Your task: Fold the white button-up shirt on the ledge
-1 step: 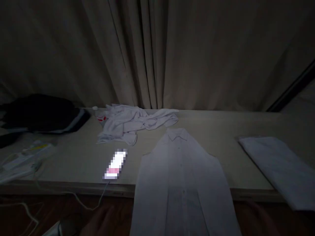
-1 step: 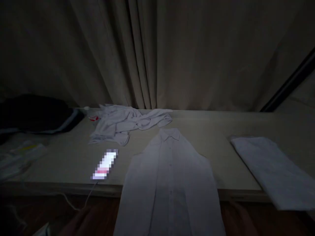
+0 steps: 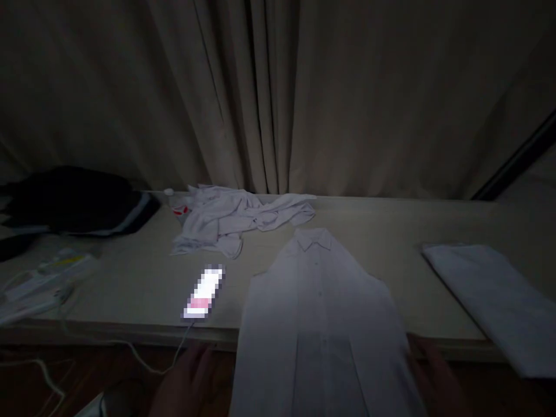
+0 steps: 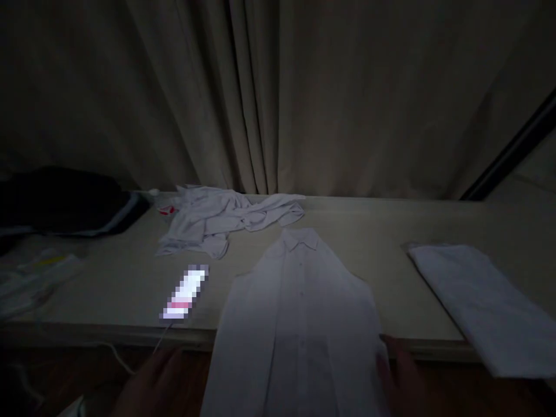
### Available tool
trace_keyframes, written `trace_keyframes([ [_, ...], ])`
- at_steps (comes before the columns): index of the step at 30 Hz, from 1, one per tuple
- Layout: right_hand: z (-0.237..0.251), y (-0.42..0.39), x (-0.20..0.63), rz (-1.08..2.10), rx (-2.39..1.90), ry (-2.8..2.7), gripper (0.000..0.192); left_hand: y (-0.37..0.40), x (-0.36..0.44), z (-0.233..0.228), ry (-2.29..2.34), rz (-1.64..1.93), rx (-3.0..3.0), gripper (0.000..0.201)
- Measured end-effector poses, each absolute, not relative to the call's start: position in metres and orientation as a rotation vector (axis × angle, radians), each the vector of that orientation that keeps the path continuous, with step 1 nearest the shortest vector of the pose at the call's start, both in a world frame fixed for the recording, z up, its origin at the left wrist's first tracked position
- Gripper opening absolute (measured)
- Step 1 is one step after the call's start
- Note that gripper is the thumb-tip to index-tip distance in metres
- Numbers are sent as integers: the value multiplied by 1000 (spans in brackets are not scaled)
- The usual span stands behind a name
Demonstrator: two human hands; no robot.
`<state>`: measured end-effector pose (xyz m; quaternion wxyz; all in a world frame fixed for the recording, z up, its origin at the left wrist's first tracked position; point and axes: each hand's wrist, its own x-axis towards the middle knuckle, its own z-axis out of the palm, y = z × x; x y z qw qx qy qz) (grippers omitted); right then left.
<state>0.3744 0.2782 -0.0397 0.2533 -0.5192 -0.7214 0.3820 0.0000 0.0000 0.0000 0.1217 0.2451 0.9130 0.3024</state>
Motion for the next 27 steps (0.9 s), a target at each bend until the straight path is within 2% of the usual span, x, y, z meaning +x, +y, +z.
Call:
trace_keyframes([
  [2,-46,299,307,899,-1179,-2170,39,49,-20,-16,2749,708,1123,45],
  [5,-55,315,191,622,-781,-2552,47,117,-37,-45,2755,428,1597,50],
  [10,-70,332,60,465,-612,-2801,52,167,-61,-95,2815,267,1886,55],
  [15,-93,351,35,433,-701,-2900,61,156,-73,-121,2823,189,1919,63],
  [27,-104,354,38,236,-735,-2960,67,140,-69,-122,2927,172,1900,66],
])
